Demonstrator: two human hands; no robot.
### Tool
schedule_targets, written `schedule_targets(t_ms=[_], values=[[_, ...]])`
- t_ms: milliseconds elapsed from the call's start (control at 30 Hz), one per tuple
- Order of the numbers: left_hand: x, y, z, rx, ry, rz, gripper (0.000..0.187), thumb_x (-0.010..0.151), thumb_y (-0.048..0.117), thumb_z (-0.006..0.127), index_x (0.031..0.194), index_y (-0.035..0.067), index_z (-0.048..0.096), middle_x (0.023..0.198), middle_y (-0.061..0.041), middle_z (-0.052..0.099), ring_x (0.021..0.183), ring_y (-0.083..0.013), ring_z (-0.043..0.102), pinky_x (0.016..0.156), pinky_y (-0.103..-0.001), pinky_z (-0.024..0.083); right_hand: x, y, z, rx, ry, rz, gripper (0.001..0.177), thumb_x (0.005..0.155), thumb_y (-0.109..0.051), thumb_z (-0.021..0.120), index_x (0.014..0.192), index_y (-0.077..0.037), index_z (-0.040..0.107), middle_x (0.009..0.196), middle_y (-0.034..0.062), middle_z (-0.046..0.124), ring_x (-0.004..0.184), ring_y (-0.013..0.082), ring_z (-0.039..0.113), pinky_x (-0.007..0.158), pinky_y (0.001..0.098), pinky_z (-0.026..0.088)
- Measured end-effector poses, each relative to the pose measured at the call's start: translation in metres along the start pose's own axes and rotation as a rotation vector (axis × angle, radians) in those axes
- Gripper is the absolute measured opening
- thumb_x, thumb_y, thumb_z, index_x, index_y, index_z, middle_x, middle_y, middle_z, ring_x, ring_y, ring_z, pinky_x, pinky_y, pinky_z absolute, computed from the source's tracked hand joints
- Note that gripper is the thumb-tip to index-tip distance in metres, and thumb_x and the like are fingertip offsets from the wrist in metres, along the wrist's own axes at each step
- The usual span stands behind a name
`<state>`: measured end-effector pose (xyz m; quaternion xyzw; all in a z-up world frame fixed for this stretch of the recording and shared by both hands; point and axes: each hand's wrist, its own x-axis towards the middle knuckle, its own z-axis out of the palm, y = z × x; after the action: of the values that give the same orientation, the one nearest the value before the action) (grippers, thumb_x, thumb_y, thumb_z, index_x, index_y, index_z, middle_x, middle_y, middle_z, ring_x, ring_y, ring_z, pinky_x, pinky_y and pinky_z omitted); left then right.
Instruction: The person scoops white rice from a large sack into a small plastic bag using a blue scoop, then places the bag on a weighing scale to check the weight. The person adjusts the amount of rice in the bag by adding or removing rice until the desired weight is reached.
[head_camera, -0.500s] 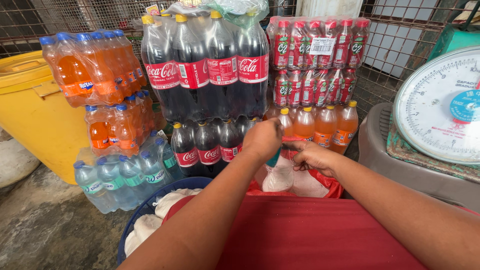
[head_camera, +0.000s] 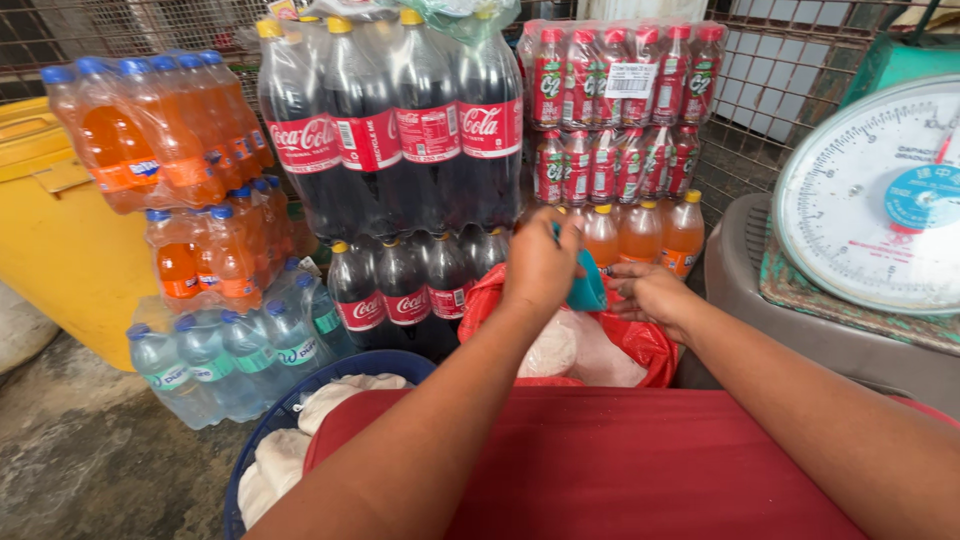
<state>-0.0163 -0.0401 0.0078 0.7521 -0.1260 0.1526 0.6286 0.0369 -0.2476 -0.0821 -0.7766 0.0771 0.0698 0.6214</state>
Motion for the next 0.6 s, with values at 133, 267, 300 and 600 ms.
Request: schedule_targets(t_ms=[133, 267, 300, 600], values=[[-0.012, -0.025, 0.032, 0.312, -0.147, -0.005, 0.033, 0.1, 0.035, 0.054, 0.107, 0.005, 0.066, 0.081, -0.021, 0.074, 0.076, -0.0333, 0.073, 0.076, -0.045, 0.056, 0.014, 0.027, -0.021, 0.018, 0.061, -0.015, 0.052, 0.092, 0.001, 0.05, 0.143, -0.008, 0.053, 0.141, 0.0098, 0.062, 0.114, 0.022, 0.067, 0.09, 0.038, 0.056], [-0.023, -0.06, 0.064, 0.468, -0.281, -0.016, 0.032, 0.102, 0.031, 0.051, 0.112, 0.005, 0.066, 0.105, -0.023, 0.072, 0.101, -0.0408, 0.068, 0.089, -0.05, 0.053, 0.003, 0.042, -0.023, 0.029, 0.041, 0.037, 0.055, 0.09, 0.002, 0.051, 0.143, -0.011, 0.05, 0.138, 0.009, 0.064, 0.11, 0.0233, 0.068, 0.088, 0.041, 0.055], [-0.024, -0.068, 0.071, 0.502, -0.328, -0.052, 0.032, 0.101, 0.03, 0.05, 0.114, 0.006, 0.066, 0.11, -0.023, 0.071, 0.105, -0.0407, 0.067, 0.091, -0.05, 0.052, -0.002, 0.043, -0.02, 0.044, 0.022, 0.06, 0.056, 0.09, 0.001, 0.05, 0.144, -0.012, 0.048, 0.136, 0.0087, 0.065, 0.107, 0.0236, 0.068, 0.087, 0.0414, 0.056], [-0.038, -0.12, 0.099, 0.753, -0.554, -0.206, 0.03, 0.085, 0.02, 0.073, 0.11, 0.003, 0.071, 0.12, -0.022, 0.068, 0.114, -0.0363, 0.066, 0.096, -0.045, 0.054, -0.038, 0.044, -0.004, -0.446, 0.016, 0.177, 0.081, 0.087, -0.003, 0.042, 0.164, -0.024, 0.028, 0.098, 0.0121, 0.068, 0.084, 0.0257, 0.061, 0.064, 0.0363, 0.052]])
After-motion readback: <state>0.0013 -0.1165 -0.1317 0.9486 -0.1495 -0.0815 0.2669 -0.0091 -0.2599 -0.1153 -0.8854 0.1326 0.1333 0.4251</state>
